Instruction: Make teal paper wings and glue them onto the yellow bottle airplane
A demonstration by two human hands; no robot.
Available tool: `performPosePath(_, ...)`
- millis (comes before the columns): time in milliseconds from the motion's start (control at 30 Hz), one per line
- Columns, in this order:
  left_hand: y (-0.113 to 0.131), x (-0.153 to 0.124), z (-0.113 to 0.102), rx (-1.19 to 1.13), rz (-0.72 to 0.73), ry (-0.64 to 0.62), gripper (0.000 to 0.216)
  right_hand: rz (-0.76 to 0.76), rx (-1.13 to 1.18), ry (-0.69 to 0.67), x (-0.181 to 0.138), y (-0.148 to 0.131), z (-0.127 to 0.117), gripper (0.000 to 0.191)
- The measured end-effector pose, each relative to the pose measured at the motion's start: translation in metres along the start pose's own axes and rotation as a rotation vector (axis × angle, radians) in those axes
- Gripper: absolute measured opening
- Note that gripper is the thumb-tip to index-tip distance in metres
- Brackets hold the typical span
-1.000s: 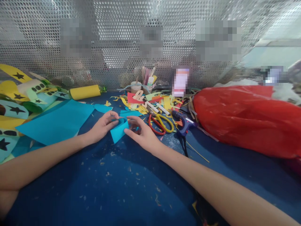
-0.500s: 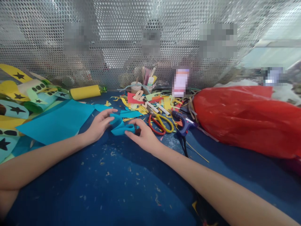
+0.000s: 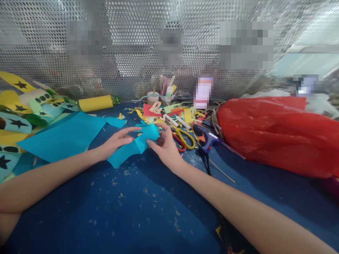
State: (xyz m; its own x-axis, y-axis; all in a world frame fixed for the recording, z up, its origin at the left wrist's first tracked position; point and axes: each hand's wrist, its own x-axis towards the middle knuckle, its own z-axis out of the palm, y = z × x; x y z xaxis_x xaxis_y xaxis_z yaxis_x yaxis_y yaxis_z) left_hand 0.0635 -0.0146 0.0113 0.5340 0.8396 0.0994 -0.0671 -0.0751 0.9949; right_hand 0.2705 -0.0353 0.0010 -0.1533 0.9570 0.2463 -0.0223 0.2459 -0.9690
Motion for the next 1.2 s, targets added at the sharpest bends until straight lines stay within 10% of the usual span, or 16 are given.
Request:
performPosePath(100, 0.001, -0.002, 0.002, 0.139, 0.051, -0.035, 0.066, -0.019, 0.017, 0.005, 0.001, 0.005, -0.002, 0.056)
performPosePath(300, 0.003, 0.0, 0.004, 0.261, 0.082, -0.191, 0.041, -0.06, -0.217, 0.017, 0.011, 0.006, -0.014, 0.049)
performPosePath(500, 0.006, 0.008, -0.01, 0.227, 0.035, -0.095, 0.042, -0.208, -1.292, 0.06, 0.026, -0.015, -0.045, 0.022)
performPosePath(633, 0.009, 0.014, -0.019, 0.192, 0.063, -0.054, 0.039, 0.001, -1.682, -0.018, 0.028, -0.018, -0.056, 0.028)
performPosePath(900, 0.018, 0.009, -0.015, 0.137, -0.044, -0.095, 0.048, 0.361, -1.632, -0.071, 0.039, -0.02, -0.064, 0.044)
performPosePath(1200, 0.019, 0.01, -0.018, -0.024, -0.024, -0.022, 0.063, 0.301, -1.396, 0.043, 0.047, -0.021, -0.067, 0.04)
